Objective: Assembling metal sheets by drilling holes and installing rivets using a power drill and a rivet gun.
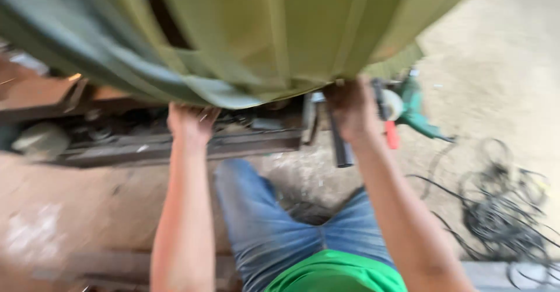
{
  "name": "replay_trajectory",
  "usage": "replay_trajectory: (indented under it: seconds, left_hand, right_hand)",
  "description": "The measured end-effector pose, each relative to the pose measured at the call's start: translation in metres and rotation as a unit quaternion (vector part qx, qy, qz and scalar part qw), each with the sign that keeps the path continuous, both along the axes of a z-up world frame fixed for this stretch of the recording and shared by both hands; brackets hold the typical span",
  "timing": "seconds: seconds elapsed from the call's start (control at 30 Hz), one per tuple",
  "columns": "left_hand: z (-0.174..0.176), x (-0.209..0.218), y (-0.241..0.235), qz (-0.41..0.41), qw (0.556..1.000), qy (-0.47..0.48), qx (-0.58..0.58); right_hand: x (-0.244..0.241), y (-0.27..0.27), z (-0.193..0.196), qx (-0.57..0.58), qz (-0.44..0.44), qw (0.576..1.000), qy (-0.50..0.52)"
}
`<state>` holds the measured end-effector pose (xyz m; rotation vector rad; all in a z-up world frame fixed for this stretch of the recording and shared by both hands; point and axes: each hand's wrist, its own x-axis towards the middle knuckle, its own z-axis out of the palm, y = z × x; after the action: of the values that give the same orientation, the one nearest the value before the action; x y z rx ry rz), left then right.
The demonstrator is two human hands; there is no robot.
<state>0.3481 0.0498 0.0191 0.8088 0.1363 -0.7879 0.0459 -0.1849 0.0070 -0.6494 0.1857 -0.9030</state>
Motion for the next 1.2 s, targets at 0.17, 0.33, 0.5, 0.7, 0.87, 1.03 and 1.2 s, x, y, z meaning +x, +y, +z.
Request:
replay_trajectory:
  seconds: [0.17,0.33,0.5,0.7,0.87,1.03,1.2]
  left_hand:
    - [-0.063,-0.178,0.071,-0.122,0.586,-0.685,0.415]
    - [-0.151,-0.265,0.112,-0.279,0.341,-0.854,0.276]
    - [-0.140,-0.272,0.099,-0.392,0.359,-0.720,0.447]
    - [-0.081,-0.307,0.118,-0.360,0.429,-0.650,0.514]
    - [-0.056,-0.315,0.115,-0.347,0.430,-0.655,0.516]
    - [0.052,-0.232,0.075,-0.221,0.652,-0.587,0.427]
    - [0.068,-0.073,0.049,0.145,0.977,-0.084,0.131]
  right_hand:
    - [0.000,0.022,0.036,0.008,0.003,0.998,0.059]
    - [0.000,0.035,0.053,-0.010,0.008,0.996,0.086]
    - [-0.002,0.037,0.053,-0.007,0.016,0.996,0.082]
    - [-0.011,0.009,0.029,-0.031,0.049,0.997,0.057]
    - [-0.020,0.017,0.066,-0.073,0.046,0.992,0.090]
    - [-0.020,0.005,0.058,-0.084,0.017,0.991,0.099]
    - [-0.020,0.015,0.068,-0.100,0.019,0.988,0.118]
